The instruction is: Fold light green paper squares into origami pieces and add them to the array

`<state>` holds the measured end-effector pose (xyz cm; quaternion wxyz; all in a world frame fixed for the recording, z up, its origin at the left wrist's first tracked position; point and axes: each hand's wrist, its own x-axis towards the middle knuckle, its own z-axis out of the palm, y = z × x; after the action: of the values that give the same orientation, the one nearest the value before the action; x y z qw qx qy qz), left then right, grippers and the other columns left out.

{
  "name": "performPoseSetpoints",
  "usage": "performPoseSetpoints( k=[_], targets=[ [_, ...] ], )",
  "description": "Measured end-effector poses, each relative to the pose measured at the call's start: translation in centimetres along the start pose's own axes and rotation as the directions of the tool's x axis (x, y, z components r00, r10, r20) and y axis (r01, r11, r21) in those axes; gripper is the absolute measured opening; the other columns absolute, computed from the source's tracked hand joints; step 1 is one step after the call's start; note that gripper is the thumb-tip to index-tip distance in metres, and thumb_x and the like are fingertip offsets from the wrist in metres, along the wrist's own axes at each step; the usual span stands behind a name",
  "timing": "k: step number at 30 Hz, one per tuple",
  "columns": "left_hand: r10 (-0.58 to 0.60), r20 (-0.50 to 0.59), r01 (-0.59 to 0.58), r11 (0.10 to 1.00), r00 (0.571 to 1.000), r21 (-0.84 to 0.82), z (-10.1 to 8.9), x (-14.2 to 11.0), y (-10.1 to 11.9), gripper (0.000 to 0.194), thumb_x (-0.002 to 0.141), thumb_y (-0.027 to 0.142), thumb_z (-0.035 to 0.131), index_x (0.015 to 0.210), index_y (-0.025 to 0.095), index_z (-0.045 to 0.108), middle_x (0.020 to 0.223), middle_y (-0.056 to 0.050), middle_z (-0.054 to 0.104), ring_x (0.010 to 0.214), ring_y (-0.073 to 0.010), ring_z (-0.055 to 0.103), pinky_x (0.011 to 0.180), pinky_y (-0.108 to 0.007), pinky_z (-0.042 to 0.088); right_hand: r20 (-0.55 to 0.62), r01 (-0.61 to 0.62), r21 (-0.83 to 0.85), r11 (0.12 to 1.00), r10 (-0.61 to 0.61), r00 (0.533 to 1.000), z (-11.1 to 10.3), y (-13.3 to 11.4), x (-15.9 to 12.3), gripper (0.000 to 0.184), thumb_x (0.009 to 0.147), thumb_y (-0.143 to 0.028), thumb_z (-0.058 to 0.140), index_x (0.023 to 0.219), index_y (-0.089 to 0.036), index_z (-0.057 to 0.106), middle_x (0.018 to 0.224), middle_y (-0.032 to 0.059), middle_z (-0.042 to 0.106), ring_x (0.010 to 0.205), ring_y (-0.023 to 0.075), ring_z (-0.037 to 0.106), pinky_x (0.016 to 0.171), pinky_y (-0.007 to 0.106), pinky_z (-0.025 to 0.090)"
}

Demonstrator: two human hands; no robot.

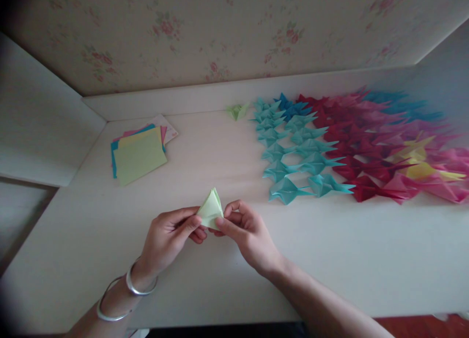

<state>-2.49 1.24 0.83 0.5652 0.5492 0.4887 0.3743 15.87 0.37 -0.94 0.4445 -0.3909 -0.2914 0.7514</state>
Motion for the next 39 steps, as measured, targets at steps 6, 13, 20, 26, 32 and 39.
performPoseSetpoints(
  k=[6, 13, 20, 26, 32, 39],
  targets=[
    [-0.013, 0.081, 0.014, 1.0, 0.997, -0.012, -0.1, -0.1, 0.0, 0.027, 0.097, 0.033, 0.057, 0.115, 0.02, 0.071, 0.077, -0.002, 0.077, 0.066, -0.0131, 0.075, 0.062, -0.02, 0.063, 0.002, -0.026, 0.043, 0.999, 0.026, 1.0, 0.0, -0.2, -0.1, 0.025, 0.087, -0.032, 0.073, 0.092, -0.021, 0.051, 0.08, -0.0006, 0.076, 0.079, 0.0169, 0.073, 0.083, 0.035, 0.054],
    [0.184, -0.011, -0.166, 0.909, 0.983, 0.383, 0.0, -0.1, -0.1, 0.018, 0.098, 0.027, 0.055, 0.096, 0.016, 0.07, 0.072, -0.001, 0.073, 0.064, -0.0125, 0.072, 0.063, -0.019, 0.058, -0.02, -0.018, -0.006, 1.0, 0.018, 1.0, 0.0, -0.2, -0.2, 0.025, 0.087, -0.034, 0.072, 0.093, -0.021, 0.052, 0.08, -0.0017, 0.075, 0.075, 0.0133, 0.072, 0.078, 0.03, 0.056],
    [-0.02, -0.023, 0.023, 0.991, 1.0, 0.135, -0.3, 0.0, 0.1, 0.022, 0.096, 0.033, 0.057, 0.104, 0.018, 0.07, 0.075, -0.001, 0.075, 0.067, -0.0153, 0.074, 0.065, -0.023, 0.062, -0.047, 0.191, -0.213, 0.958, -0.206, 0.977, 0.2, 1.0, -0.3, 0.016, 0.092, -0.034, 0.066, 0.095, -0.024, 0.054, 0.083, -0.0037, 0.065, 0.081, 0.0128, 0.066, 0.079, 0.029, 0.055],
    [0.08, -0.014, -0.072, 0.954, 0.997, 0.29, 0.1, 0.0, 0.1, 0.019, 0.095, 0.027, 0.059, 0.106, 0.019, 0.072, 0.077, -0.001, 0.076, 0.067, -0.013, 0.074, 0.064, -0.018, 0.059, -0.084, 0.261, -0.339, 0.904, -0.305, 0.949, -0.2, 1.4, -0.4, 0.018, 0.092, -0.029, 0.067, 0.105, -0.028, 0.055, 0.098, -0.001, 0.063, 0.082, 0.013, 0.064, 0.069, 0.025, 0.051],
    [0.119, 0.011, -0.116, 0.932, 0.993, 0.344, 0.3, 0.1, 0.2, 0.02, 0.096, 0.024, 0.058, 0.109, 0.019, 0.072, 0.08, -0.002, 0.077, 0.069, -0.0136, 0.074, 0.065, -0.019, 0.058, -0.119, 0.288, -0.288, 0.913, -0.333, 0.935, -0.1, 1.2, -0.4, 0.022, 0.092, -0.03, 0.066, 0.11, -0.033, 0.055, 0.108, 0.0001, 0.064, 0.087, 0.0154, 0.067, 0.07, 0.027, 0.052],
    [0.104, -0.086, -0.081, 0.968, 0.991, 0.237, 0.0, -0.1, -0.2, 0.027, 0.093, 0.025, 0.062, 0.119, 0.019, 0.064, 0.089, -0.003, 0.074, 0.068, -0.0126, 0.072, 0.066, -0.021, 0.059, -0.11, 0.253, -0.405, 0.879, -0.322, 0.94, -0.4, 0.4, -0.3, 0.038, 0.087, -0.028, 0.071, 0.123, -0.03, 0.059, 0.092, 0.0011, 0.071, 0.077, 0.0172, 0.065, 0.07, 0.031, 0.052]
  ],
)
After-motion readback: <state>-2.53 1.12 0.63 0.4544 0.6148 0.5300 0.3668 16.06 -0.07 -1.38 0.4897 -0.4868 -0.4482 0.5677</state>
